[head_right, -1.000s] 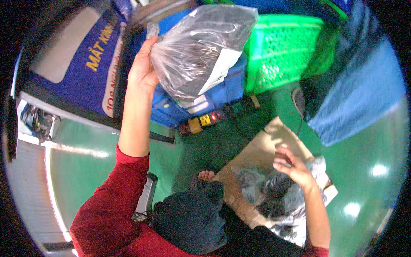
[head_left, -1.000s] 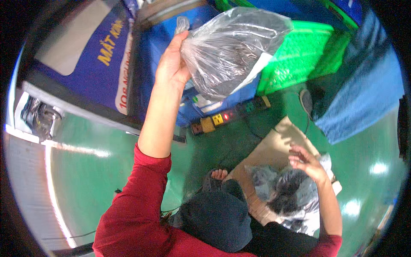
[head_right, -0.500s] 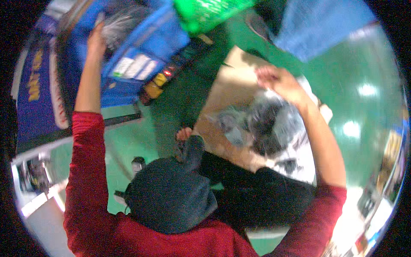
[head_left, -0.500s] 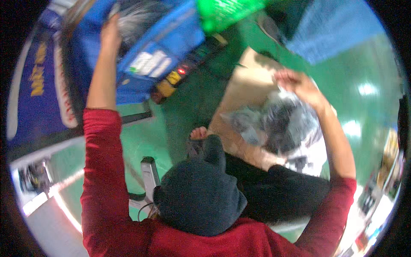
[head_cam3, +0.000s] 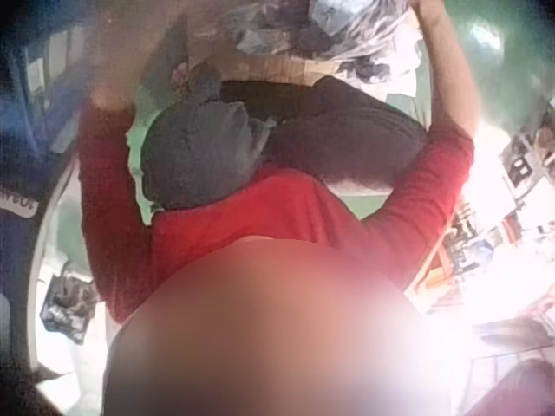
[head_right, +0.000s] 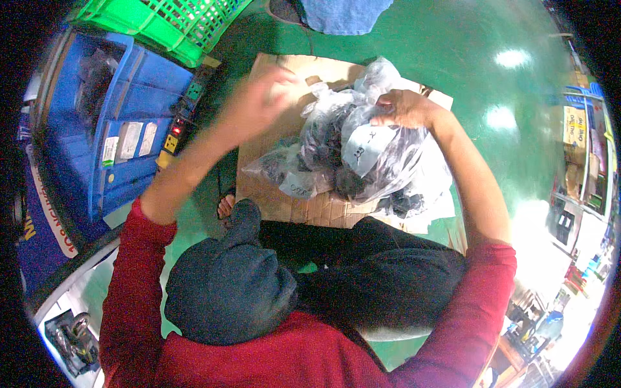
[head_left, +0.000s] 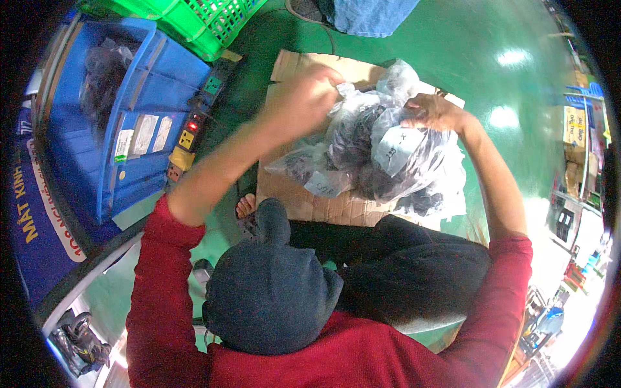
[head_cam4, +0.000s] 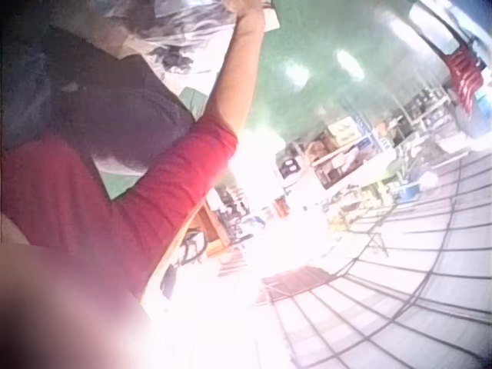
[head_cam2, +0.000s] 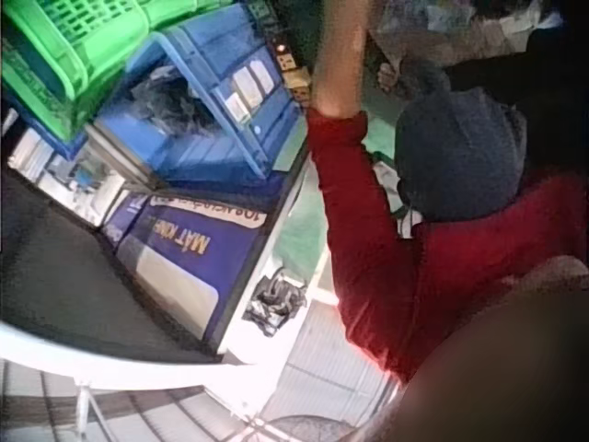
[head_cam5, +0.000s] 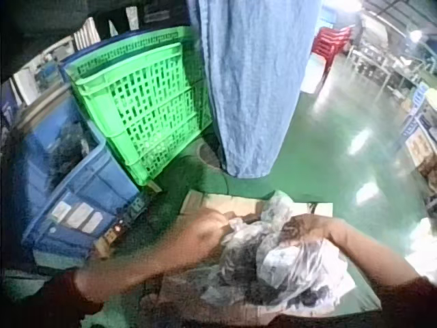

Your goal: The person sits on the floor and repeatedly picks up small plastic-wrapped packages from a blue bin, briefly holds them, and places them onto a cardboard sheet. The person continues this cycle of picking and placing packages throughout the clip.

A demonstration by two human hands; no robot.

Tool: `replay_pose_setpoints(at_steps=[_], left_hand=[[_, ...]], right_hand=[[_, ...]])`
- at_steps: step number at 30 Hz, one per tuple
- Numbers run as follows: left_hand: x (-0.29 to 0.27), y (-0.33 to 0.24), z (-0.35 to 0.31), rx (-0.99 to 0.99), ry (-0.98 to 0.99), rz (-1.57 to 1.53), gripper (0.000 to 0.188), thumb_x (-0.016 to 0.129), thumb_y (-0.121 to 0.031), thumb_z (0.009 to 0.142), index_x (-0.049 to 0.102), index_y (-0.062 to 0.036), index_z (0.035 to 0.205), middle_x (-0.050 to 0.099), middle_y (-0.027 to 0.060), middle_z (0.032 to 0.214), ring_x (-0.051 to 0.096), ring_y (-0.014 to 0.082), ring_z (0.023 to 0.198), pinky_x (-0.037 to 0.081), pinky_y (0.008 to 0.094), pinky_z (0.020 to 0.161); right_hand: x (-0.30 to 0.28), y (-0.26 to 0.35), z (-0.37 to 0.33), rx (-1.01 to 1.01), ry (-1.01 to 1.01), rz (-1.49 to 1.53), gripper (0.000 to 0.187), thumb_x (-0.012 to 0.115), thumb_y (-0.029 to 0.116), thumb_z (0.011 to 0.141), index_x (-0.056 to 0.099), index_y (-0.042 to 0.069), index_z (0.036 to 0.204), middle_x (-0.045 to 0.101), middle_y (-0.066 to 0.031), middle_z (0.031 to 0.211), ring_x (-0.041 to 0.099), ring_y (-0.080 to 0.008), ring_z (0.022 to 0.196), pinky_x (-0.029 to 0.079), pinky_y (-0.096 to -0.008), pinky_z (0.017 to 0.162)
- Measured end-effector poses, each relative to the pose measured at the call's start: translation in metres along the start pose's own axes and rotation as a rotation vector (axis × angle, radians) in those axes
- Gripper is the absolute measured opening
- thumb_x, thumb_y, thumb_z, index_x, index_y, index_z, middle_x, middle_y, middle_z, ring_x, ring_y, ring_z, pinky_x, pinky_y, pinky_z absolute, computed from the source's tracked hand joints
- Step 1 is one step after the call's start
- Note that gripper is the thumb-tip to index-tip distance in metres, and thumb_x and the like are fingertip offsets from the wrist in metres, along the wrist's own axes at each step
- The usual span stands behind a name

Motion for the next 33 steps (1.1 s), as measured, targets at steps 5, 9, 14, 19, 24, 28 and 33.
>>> replay_pose_setpoints(at_steps=[5,9,14,19,24,28,33], left_hand=[[0.093,0.000,0.001,-0.308,0.414,-0.325,0.036,0.062,-0.027,0.075,0.055,-0.0002,0.097,0.058,0.0120,0.082,0.056,0.0173,0.074,0.046,0.0303,0.068],[0.132,-0.013,-0.013,-0.356,0.688,-0.575,0.064,0.065,-0.044,0.071,0.048,0.0024,0.111,0.056,0.0167,0.101,0.056,0.0235,0.091,0.045,0.0315,0.079],[0.163,-0.050,-0.030,-0.200,0.759,-0.395,0.092,0.065,-0.054,0.065,0.028,0.0047,0.126,0.034,0.0260,0.126,0.036,0.0347,0.117,0.032,0.0368,0.096],[0.154,-0.102,-0.038,-0.110,0.576,-0.205,0.072,0.070,-0.036,0.067,0.035,0.0005,0.118,0.041,0.0238,0.116,0.041,0.0372,0.110,0.034,0.0403,0.093],[0.177,-0.088,-0.050,-0.103,0.541,-0.273,0.050,0.070,-0.023,0.065,0.043,-0.0019,0.102,0.050,0.0191,0.097,0.050,0.0357,0.090,0.040,0.0409,0.077],[0.136,-0.076,-0.039,-0.012,0.320,-0.539,0.032,0.066,-0.017,0.064,0.049,-0.0020,0.087,0.057,0.0162,0.069,0.058,0.0326,0.065,0.044,0.0378,0.054],[-0.021,-0.092,-0.027,0.046,0.213,-0.480,0.042,0.069,-0.017,0.058,0.052,-0.0033,0.094,0.056,0.0160,0.074,0.056,0.0222,0.071,0.043,0.0319,0.066]], right_hand=[[-0.005,-0.002,-0.056,-0.115,0.116,0.275,0.030,0.073,0.023,0.061,0.058,0.003,0.077,0.057,-0.0050,0.074,0.052,-0.0220,0.079,0.041,-0.0334,0.071],[0.012,-0.018,-0.093,-0.243,0.149,0.312,0.019,0.069,0.014,0.053,0.056,0.007,0.065,0.053,-0.0005,0.069,0.047,-0.0184,0.082,0.036,-0.0323,0.077],[0.026,-0.032,-0.117,-0.226,0.061,0.224,0.016,0.065,0.010,0.051,0.053,0.006,0.060,0.050,-0.0006,0.066,0.046,-0.0201,0.083,0.033,-0.0312,0.084],[0.031,-0.039,-0.118,-0.135,0.051,0.264,0.016,0.065,0.005,0.050,0.053,0.004,0.061,0.053,-0.0030,0.069,0.047,-0.0221,0.082,0.036,-0.0325,0.080],[0.020,-0.027,-0.106,-0.184,0.103,0.290,0.015,0.065,0.005,0.055,0.057,0.004,0.068,0.057,-0.0064,0.071,0.053,-0.0204,0.076,0.041,-0.0317,0.071],[-0.011,0.001,-0.084,-0.308,0.039,0.461,0.020,0.066,0.004,0.063,0.059,0.002,0.081,0.059,-0.0045,0.083,0.054,-0.0163,0.082,0.042,-0.0286,0.078],[-0.026,0.017,-0.072,-0.283,-0.274,0.810,0.013,0.060,0.010,0.073,0.055,0.003,0.082,0.052,-0.0012,0.083,0.047,-0.0116,0.083,0.036,-0.0237,0.076]])
Point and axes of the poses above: each hand's wrist, its own z-axis towards the middle knuckle, its own x-axis out of the palm, y = z × x, the point moved 1 cm from there along z, towards the middle knuckle
